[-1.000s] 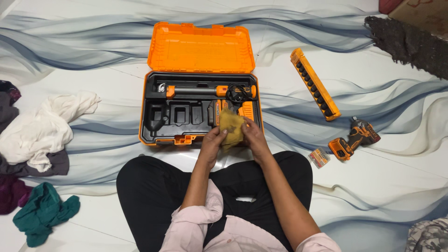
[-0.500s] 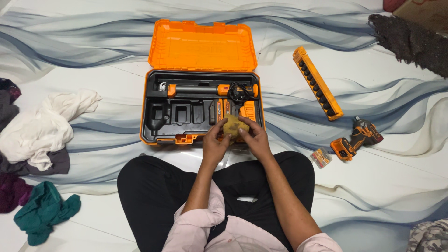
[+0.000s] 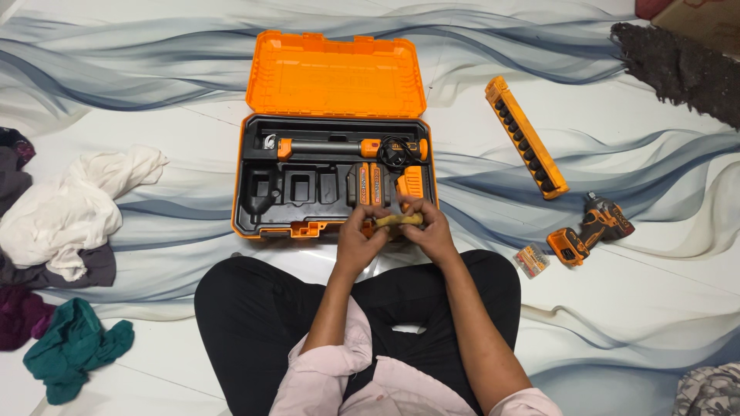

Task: The person sits on the floor and wipes a yellow power tool charger and a black power cord with a cloth. They place the charger and cord into an orange toolbox, then pick up a cordless drill and wipe it with the cloth.

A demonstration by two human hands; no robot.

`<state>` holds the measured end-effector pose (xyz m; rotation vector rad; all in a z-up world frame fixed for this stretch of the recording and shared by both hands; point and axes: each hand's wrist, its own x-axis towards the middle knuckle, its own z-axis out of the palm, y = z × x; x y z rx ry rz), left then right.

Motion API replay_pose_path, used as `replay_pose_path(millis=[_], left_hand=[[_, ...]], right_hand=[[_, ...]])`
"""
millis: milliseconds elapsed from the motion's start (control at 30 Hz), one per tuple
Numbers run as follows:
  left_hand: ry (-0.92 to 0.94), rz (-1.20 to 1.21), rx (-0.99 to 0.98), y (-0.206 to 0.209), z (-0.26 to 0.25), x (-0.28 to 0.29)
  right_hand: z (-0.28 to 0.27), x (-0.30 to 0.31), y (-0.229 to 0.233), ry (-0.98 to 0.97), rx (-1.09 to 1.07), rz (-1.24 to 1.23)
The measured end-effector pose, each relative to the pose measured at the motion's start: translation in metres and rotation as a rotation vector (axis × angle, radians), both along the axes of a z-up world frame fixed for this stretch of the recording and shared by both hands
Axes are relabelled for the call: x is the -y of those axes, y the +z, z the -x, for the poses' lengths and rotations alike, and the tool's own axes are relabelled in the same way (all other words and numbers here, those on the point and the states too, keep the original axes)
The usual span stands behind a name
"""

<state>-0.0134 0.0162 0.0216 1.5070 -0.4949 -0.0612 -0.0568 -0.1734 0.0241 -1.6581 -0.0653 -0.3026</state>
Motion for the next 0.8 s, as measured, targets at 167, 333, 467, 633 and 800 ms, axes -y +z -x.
replay_pose_path(millis=[167,333,467,633,800], left_hand=[[-0.111,0.041,-0.32,-0.017,-0.002,0.006],[-0.091,0.326,-0.514,-0.031,-0.006,0.013],[-0.113,0.31,-0.547,-0.031,-0.003,0.015],[-0.055,0.402,-0.635,-0.021,0.001,0.016],[-0.038,0.454,-0.734,-0.009,0.005,0.027]], right_hand=[[-0.004,0.004,-0.018,0.036,-0.148,-0.294],[-0.004,0.001,-0.02,0.001,-0.331,-0.364],[-0.007,-0.003,-0.018,-0.045,-0.452,-0.418],[-0.007,-0.015,-0.017,0.06,-0.468,-0.724],[0.0,-0.026,-0.009,0.022,-0.535,-0.909]])
